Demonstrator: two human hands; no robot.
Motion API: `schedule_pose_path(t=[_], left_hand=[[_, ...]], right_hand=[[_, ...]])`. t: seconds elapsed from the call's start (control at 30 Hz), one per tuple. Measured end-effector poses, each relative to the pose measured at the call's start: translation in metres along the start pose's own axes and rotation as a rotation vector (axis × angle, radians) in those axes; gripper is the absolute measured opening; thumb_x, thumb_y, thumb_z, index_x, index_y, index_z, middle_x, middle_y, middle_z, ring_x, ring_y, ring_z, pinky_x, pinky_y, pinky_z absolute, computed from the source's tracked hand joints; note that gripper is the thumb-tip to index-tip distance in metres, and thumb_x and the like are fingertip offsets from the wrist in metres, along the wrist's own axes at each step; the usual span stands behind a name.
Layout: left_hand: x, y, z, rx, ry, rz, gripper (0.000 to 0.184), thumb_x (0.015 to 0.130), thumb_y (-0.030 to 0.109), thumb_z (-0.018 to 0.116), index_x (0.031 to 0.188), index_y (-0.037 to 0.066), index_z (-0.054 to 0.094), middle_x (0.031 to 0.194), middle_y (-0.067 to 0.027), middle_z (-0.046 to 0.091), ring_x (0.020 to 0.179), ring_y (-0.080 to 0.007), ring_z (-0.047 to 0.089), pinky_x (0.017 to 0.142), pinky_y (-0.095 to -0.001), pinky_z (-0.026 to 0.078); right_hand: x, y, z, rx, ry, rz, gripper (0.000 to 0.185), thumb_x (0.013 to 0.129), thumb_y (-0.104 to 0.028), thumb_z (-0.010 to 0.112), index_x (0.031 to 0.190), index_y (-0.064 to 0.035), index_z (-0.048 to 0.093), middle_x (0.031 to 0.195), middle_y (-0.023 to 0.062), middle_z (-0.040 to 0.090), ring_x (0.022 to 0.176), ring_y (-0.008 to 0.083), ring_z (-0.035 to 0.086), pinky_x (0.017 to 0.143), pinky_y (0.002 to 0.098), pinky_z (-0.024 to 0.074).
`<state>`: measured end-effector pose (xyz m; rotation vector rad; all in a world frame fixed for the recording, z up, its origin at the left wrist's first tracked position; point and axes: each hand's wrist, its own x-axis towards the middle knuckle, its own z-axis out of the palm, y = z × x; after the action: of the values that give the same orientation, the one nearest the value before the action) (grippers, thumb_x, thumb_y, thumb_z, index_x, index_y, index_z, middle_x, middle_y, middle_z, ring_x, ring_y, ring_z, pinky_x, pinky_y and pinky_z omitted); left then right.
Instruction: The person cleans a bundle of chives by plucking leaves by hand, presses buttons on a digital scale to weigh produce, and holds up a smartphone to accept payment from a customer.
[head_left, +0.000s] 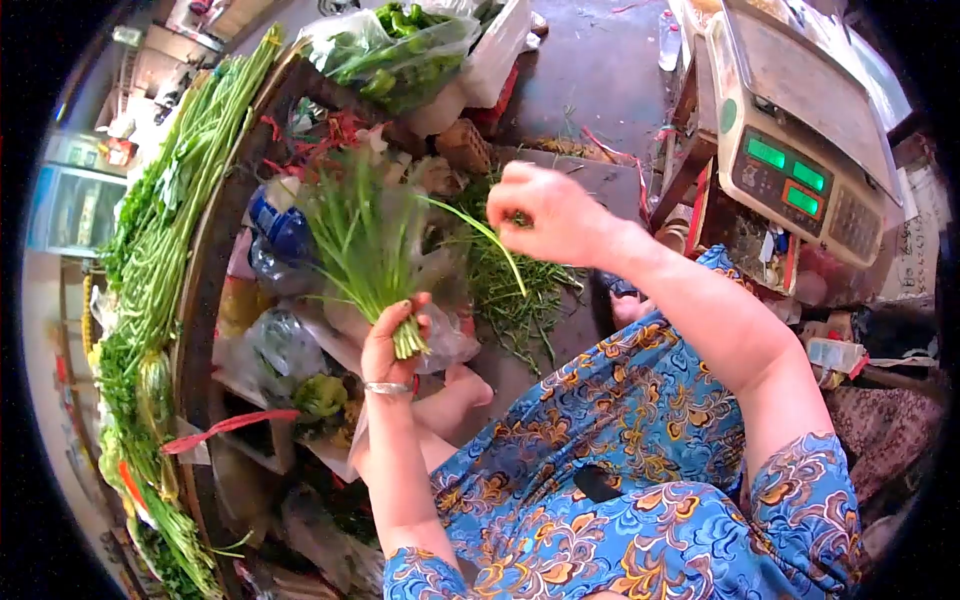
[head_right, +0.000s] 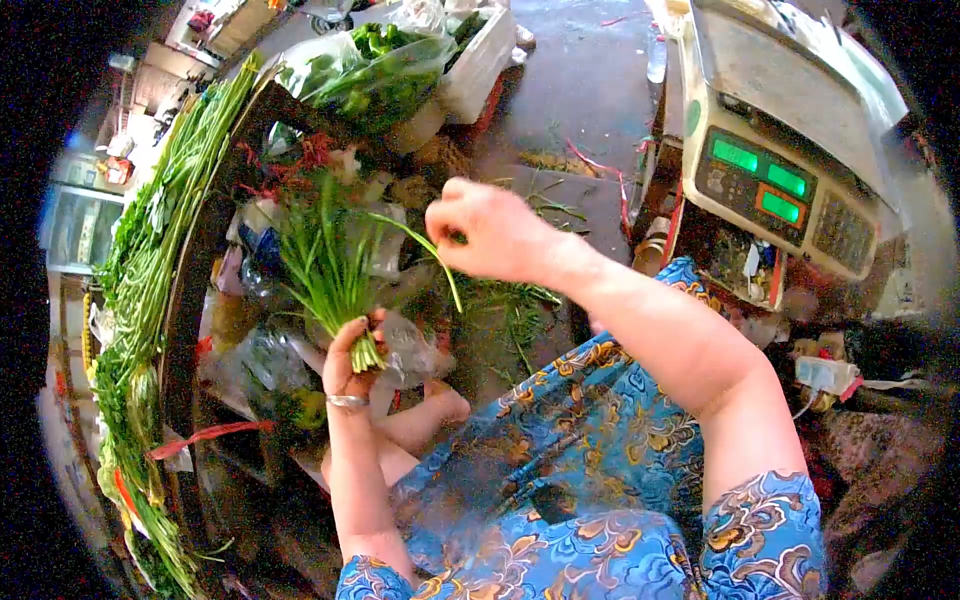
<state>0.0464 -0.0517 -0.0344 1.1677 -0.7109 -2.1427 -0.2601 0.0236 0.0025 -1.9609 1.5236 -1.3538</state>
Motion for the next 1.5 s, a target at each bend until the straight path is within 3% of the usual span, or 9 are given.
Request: schedule_pose_path(t=[0.2, 0.33, 0.47, 0.63, 1.0, 1.1, 1.2, 1.27, 1.5], left_hand=[[-0.002, -0.031, 0.051, 0.167, -0.198, -0.174, 0.039, 0.086, 0.01, 0.06, 0.122, -0.002, 0.052, 0.105, -0.0177, 0.067, 0.093, -0.0298, 0.068, 0.061, -0.0343, 0.056], [0.003, -0.045, 0.053, 0.11, -0.177, -0.197, 0.034, 0.085, 0.013, 0.06, 0.115, -0.002, 0.054, 0.096, -0.0179, 0.068, 0.082, -0.0285, 0.069, 0.056, -0.0359, 0.054], [0.009, -0.047, 0.049, 0.139, -0.283, -0.187, 0.031, 0.085, 0.012, 0.06, 0.112, -0.003, 0.054, 0.085, -0.0147, 0.066, 0.066, -0.0235, 0.063, 0.054, -0.0332, 0.053], [0.009, -0.045, 0.06, 0.007, -0.207, -0.188, 0.03, 0.082, -0.002, 0.062, 0.111, 0.001, 0.055, 0.089, -0.0113, 0.064, 0.068, -0.0188, 0.061, 0.057, -0.028, 0.052], [0.002, -0.027, 0.058, 0.14, -0.142, -0.025, 0.026, 0.085, 0.009, 0.064, 0.108, 0.003, 0.053, 0.078, -0.0074, 0.059, 0.06, -0.0172, 0.053, 0.054, -0.03, 0.045], [-0.009, -0.019, 0.061, 0.247, -0.122, 0.086, 0.02, 0.086, 0.011, 0.062, 0.102, 0.002, 0.054, 0.078, -0.0074, 0.058, 0.063, -0.0177, 0.055, 0.057, -0.0309, 0.047], [-0.01, -0.013, 0.057, 0.298, -0.16, 0.181, 0.022, 0.084, 0.008, 0.06, 0.103, -0.001, 0.054, 0.08, -0.0092, 0.06, 0.066, -0.0222, 0.06, 0.061, -0.0352, 0.052], [-0.018, -0.009, 0.065, 0.269, -0.131, 0.214, 0.021, 0.081, 0.007, 0.063, 0.099, -0.003, 0.058, 0.079, -0.0102, 0.063, 0.064, -0.0206, 0.063, 0.055, -0.0291, 0.05], [-0.018, -0.002, 0.048, 0.268, -0.194, 0.164, 0.036, 0.08, 0.002, 0.063, 0.114, 0.001, 0.051, 0.082, -0.0122, 0.061, 0.056, -0.0175, 0.055, 0.049, -0.0278, 0.045]], right_hand=[[-0.012, -0.006, 0.043, -0.171, -0.18, -0.104, 0.011, 0.072, -0.013, 0.063, 0.076, -0.0053, 0.057, 0.082, 0.0123, 0.055, 0.077, 0.032, 0.06, 0.067, 0.0421, 0.0497], [-0.022, -0.01, 0.053, -0.355, -0.236, -0.238, 0.009, 0.072, -0.018, 0.063, 0.076, -0.0106, 0.06, 0.078, 0.0053, 0.057, 0.074, 0.0222, 0.062, 0.069, 0.0343, 0.0462], [-0.024, -0.007, 0.053, -0.375, -0.143, -0.221, 0.007, 0.073, -0.016, 0.063, 0.076, -0.01, 0.062, 0.076, 0.0062, 0.059, 0.074, 0.0227, 0.063, 0.067, 0.0349, 0.0476], [-0.022, -0.006, 0.043, -0.228, -0.228, -0.092, 0.009, 0.073, -0.011, 0.06, 0.075, -0.003, 0.061, 0.075, 0.014, 0.06, 0.072, 0.0306, 0.064, 0.066, 0.0404, 0.0505], [-0.005, 0.005, 0.027, -0.111, 0.034, 0.234, 0.013, 0.077, -0.016, 0.06, 0.081, -0.0044, 0.056, 0.078, 0.0142, 0.06, 0.079, 0.0332, 0.061, 0.069, 0.0429, 0.0491], [-0.002, 0.004, 0.008, 0.138, -0.063, 0.177, 0.015, 0.077, -0.011, 0.062, 0.088, -0.0021, 0.058, 0.078, 0.0129, 0.062, 0.075, 0.0311, 0.061, 0.069, 0.0392, 0.0491], [-0.006, 0.005, 0.01, 0.1, -0.221, 0.217, 0.025, 0.079, -0.009, 0.055, 0.102, -0.0019, 0.061, 0.092, 0.0181, 0.066, 0.089, 0.0332, 0.065, 0.077, 0.0414, 0.0497], [-0.017, 0.018, 0.022, -0.042, -0.506, 0.131, 0.037, 0.076, -0.006, 0.053, 0.112, -0.0043, 0.062, 0.097, 0.0203, 0.066, 0.097, 0.0368, 0.063, 0.085, 0.0444, 0.0499], [-0.003, 0.009, 0.016, -0.111, -0.515, 0.23, 0.036, 0.079, -0.003, 0.054, 0.113, -0.0067, 0.064, 0.099, 0.0189, 0.067, 0.098, 0.0357, 0.063, 0.085, 0.0438, 0.0498]])
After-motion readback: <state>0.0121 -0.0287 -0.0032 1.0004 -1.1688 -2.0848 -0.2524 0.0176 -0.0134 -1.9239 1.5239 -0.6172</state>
